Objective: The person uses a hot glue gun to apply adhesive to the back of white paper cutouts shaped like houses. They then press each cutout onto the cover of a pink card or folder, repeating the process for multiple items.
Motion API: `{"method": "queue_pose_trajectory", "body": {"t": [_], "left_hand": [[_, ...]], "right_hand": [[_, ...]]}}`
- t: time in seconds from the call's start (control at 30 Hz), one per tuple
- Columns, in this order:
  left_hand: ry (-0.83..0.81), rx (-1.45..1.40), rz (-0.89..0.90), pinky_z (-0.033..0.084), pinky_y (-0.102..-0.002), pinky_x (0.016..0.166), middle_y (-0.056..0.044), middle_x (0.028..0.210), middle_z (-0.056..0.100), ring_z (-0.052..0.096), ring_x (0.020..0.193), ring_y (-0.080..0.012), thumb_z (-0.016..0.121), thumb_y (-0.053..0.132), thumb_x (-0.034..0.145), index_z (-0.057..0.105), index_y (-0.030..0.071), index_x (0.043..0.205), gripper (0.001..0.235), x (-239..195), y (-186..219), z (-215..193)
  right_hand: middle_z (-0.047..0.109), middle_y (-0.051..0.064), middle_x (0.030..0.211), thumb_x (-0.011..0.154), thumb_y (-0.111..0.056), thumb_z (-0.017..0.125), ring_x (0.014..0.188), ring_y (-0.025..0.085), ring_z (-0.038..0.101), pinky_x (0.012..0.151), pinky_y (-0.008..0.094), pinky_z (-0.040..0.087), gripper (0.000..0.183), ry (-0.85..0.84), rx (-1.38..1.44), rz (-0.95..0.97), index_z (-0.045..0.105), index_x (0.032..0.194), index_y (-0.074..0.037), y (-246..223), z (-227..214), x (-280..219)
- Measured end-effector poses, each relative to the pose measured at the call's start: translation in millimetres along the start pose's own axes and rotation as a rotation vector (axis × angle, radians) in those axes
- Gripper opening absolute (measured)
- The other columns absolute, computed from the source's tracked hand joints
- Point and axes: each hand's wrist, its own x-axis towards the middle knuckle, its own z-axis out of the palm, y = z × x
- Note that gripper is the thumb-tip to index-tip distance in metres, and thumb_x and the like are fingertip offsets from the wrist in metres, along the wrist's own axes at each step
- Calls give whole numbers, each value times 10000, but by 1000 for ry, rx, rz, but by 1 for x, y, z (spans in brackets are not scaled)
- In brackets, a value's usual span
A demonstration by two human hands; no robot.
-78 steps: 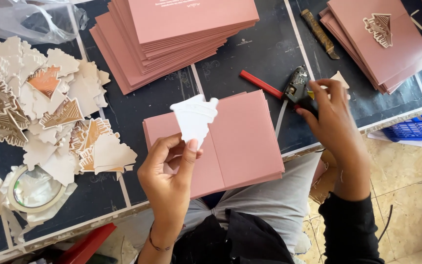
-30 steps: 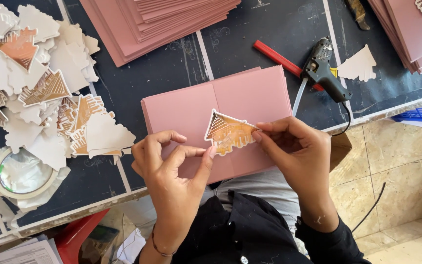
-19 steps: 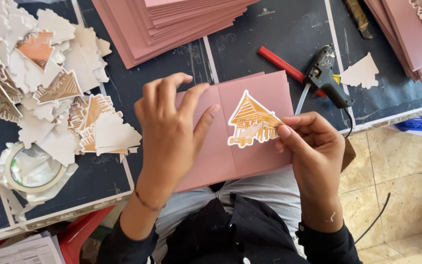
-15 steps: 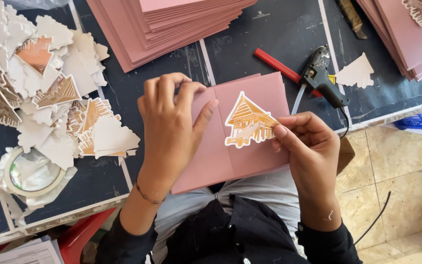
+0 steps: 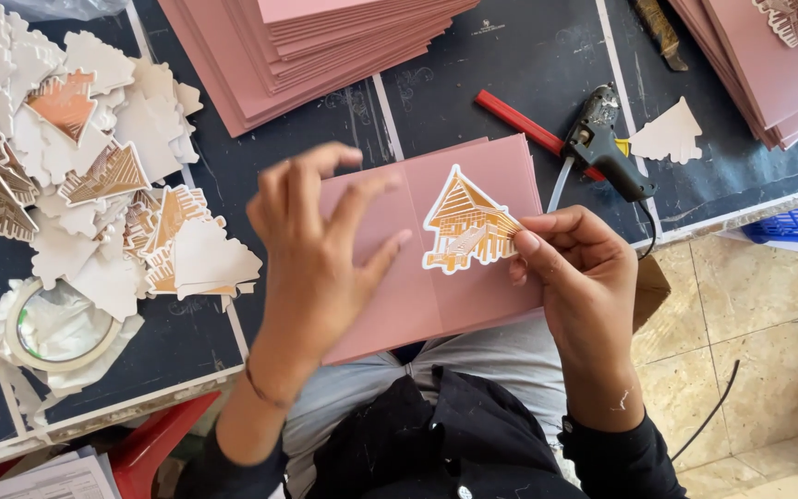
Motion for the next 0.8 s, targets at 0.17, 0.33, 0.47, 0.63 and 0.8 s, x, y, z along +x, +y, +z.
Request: {"method": "queue_pose_trajectory", "body": {"t": [0.17,0.33,0.47,0.63,0.8], "left_hand": [[104,-263,-223,471,-448,1024,-107,1187,592,507,1146,-311,760,205,1034,766,88,1008,120,-32,21,-11],[72,-291,-350,488,-390,1000,-61,1150,590,502,1094,-267,757,315,1023,804,123,946,212,-42,32,-14],[72,-268,-340,486,-377,1000,-34,1149,576,510,1082,-253,851,309,961,816,176,910,146,-43,32,-11],[71,-230,-354,441,-409,1026,-25,1150,579,499,1079,-263,876,326,938,815,192,874,160,-47,32,-6],[75,-210,-385,426,-413,1033,-5,1164,578,502,1084,-260,915,271,892,796,216,810,155,-49,33,-2]], "right_hand": [[740,118,832,969,0,798,681,141,711,706,207,607,92,5,-186,-24,735,1028,30,-9,13,-6],[756,112,860,953,32,814,720,143,735,736,204,634,100,-38,-295,-56,751,1030,38,-10,19,-9],[759,90,819,950,6,827,723,117,730,736,187,615,93,-68,-385,-53,772,1023,24,-11,19,-9],[797,84,901,944,-2,837,770,107,753,764,189,654,103,-75,-467,-75,774,1024,17,-6,19,-9],[798,15,887,948,-40,867,760,11,617,686,156,544,78,-49,-669,-192,793,972,-39,-6,25,-10]]}}
